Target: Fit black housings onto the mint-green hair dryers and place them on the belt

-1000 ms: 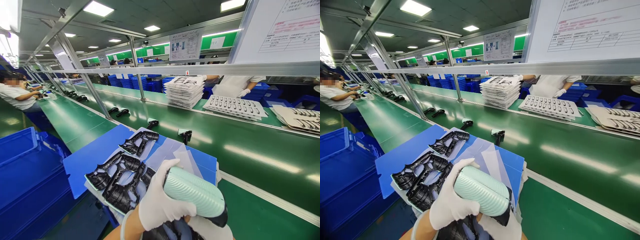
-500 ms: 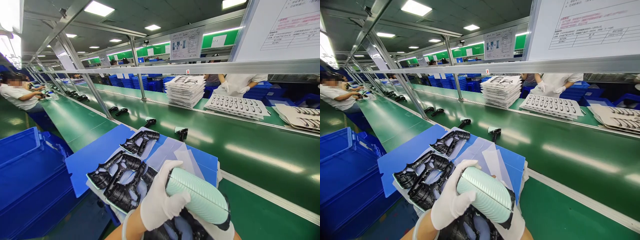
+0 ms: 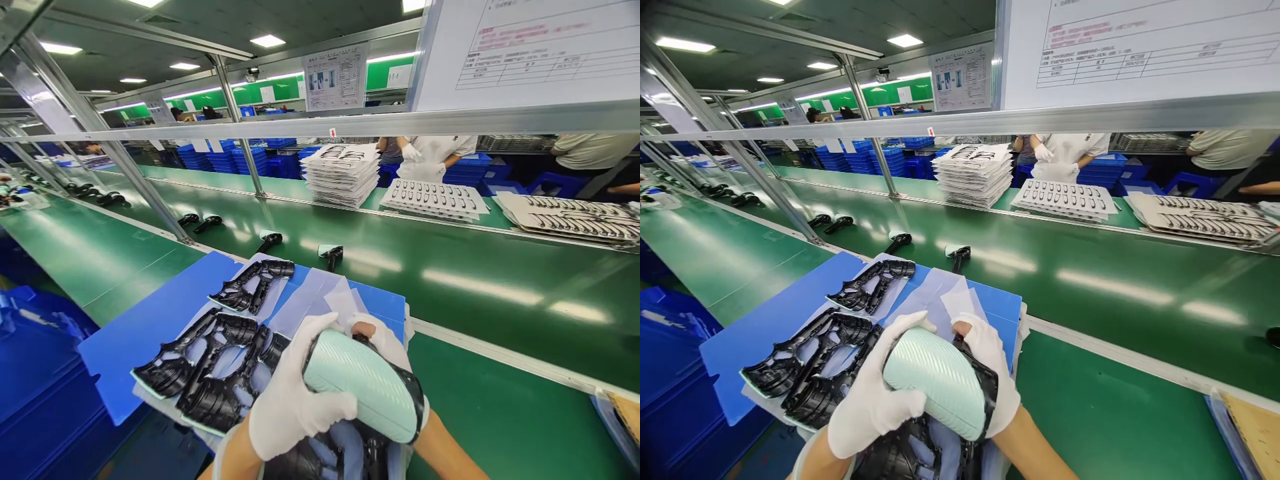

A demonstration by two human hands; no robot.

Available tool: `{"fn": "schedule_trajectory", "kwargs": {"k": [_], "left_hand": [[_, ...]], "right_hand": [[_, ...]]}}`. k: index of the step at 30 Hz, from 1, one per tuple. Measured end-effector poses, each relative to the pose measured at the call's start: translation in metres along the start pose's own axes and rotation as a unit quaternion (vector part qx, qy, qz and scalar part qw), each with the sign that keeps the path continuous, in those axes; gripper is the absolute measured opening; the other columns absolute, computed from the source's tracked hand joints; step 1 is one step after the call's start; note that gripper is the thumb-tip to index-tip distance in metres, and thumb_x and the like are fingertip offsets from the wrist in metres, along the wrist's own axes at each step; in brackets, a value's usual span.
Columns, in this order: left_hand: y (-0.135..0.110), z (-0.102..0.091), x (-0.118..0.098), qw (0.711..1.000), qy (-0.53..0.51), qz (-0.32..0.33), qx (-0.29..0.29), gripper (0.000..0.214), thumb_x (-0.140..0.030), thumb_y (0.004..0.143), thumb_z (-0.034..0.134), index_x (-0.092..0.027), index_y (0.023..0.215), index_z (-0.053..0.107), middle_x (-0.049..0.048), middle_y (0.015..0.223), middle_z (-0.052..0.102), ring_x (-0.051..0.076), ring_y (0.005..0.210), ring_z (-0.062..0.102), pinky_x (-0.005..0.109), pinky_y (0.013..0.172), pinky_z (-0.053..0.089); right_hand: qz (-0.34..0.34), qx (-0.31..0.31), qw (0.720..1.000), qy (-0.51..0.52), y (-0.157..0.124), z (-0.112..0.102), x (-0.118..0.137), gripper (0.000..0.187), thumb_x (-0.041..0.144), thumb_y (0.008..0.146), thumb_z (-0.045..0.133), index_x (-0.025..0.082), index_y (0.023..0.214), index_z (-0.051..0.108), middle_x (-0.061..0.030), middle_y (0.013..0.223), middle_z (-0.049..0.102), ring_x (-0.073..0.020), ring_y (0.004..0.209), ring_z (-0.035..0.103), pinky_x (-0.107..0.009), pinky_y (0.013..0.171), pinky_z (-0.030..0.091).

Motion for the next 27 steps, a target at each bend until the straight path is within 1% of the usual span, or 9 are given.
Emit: {"fn": "schedule_trajectory", "kwargs": {"k": [3,6,10,13,16,19,22,25,27], "left_hand": [[0.002,0.001,-0.002,1.0,0.009,-0.006,-0.003,0.093,-0.07,0.058,0.08,-0.03,0.136,0.048,0.0067,0.124,0.052,0.03,0.111,0.052,0.041,0.098,0.042],[0.004,0.001,-0.007,1.0,0.019,0.005,-0.001,0.095,-0.066,0.055,0.084,-0.031,0.136,0.048,0.0056,0.123,0.053,0.029,0.111,0.053,0.041,0.1,0.041],[0.008,0.001,-0.015,0.999,0.033,-0.002,0.007,0.099,-0.053,0.048,0.093,-0.031,0.134,0.05,0.0047,0.121,0.056,0.029,0.109,0.055,0.041,0.1,0.043],[0.009,0.001,-0.019,0.999,0.046,-0.008,0.007,0.1,-0.048,0.045,0.095,-0.029,0.134,0.051,0.0056,0.121,0.057,0.03,0.11,0.056,0.043,0.102,0.043],[0.009,0.001,-0.02,0.999,0.052,-0.015,0.0,0.101,-0.051,0.045,0.094,-0.027,0.134,0.052,0.0077,0.123,0.058,0.032,0.11,0.057,0.045,0.103,0.043],[0.008,0.001,-0.018,0.998,0.055,-0.012,-0.002,0.1,-0.052,0.046,0.093,-0.026,0.133,0.053,0.0082,0.123,0.058,0.032,0.111,0.057,0.046,0.104,0.043],[0.009,0.001,-0.018,0.999,0.052,-0.006,0.003,0.097,-0.05,0.048,0.094,-0.027,0.133,0.053,0.0069,0.123,0.057,0.032,0.115,0.055,0.045,0.105,0.042],[0.01,0.0,-0.021,0.999,0.044,-0.017,0.007,0.094,-0.045,0.049,0.094,-0.027,0.132,0.053,0.0057,0.123,0.057,0.031,0.116,0.055,0.042,0.104,0.042],[0.011,0.0,-0.022,0.999,0.044,-0.029,0.006,0.093,-0.04,0.049,0.095,-0.027,0.132,0.053,0.0051,0.123,0.057,0.031,0.116,0.054,0.04,0.104,0.042]], "right_hand": [[-0.064,-0.031,0.994,-0.081,0.013,-0.015,0.001,0.024,0.018,0.086,0.044,0.026,0.083,0.067,-0.0025,0.087,0.07,-0.0197,0.089,0.067,-0.032,0.08,0.055],[-0.128,-0.082,0.975,-0.163,0.018,-0.02,-0.001,0.029,0.021,0.091,0.039,0.025,0.087,0.068,-0.0054,0.097,0.073,-0.0233,0.098,0.068,-0.037,0.084,0.056],[-0.116,-0.183,0.948,-0.233,0.014,-0.024,-0.003,0.032,0.031,0.099,0.038,0.018,0.109,0.065,-0.0128,0.11,0.072,-0.0284,0.111,0.065,-0.049,0.098,0.05],[-0.116,-0.219,0.933,-0.262,0.013,-0.032,0.005,0.029,0.035,0.097,0.046,0.017,0.109,0.066,-0.0156,0.111,0.07,-0.0305,0.111,0.064,-0.052,0.103,0.045],[-0.169,-0.264,0.902,-0.298,0.014,-0.043,0.02,0.022,0.029,0.092,0.053,0.016,0.106,0.064,-0.0176,0.107,0.07,-0.0323,0.1,0.066,-0.053,0.096,0.048],[-0.223,-0.282,0.881,-0.307,0.015,-0.051,0.036,0.016,0.02,0.087,0.059,0.02,0.103,0.059,-0.0136,0.099,0.068,-0.029,0.093,0.066,-0.051,0.092,0.049],[-0.274,-0.284,0.859,-0.327,0.014,-0.056,0.048,0.024,0.011,0.081,0.065,0.027,0.094,0.054,-0.0066,0.097,0.064,-0.0242,0.091,0.063,-0.048,0.089,0.048],[-0.359,-0.288,0.8,-0.385,0.008,-0.055,0.055,0.035,0.006,0.073,0.071,0.03,0.091,0.054,-0.0041,0.099,0.064,-0.0238,0.098,0.061,-0.05,0.092,0.045],[-0.402,-0.292,0.766,-0.407,0.003,-0.054,0.053,0.036,0.007,0.07,0.071,0.032,0.092,0.057,-0.0016,0.099,0.067,-0.0226,0.1,0.061,-0.053,0.097,0.042]]}}
Point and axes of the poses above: each hand's wrist, its own y-axis towards the middle knuckle, its own z-axis out of the palm, x = y × z, the point moved 4 cm from there along y, towards the middle knuckle
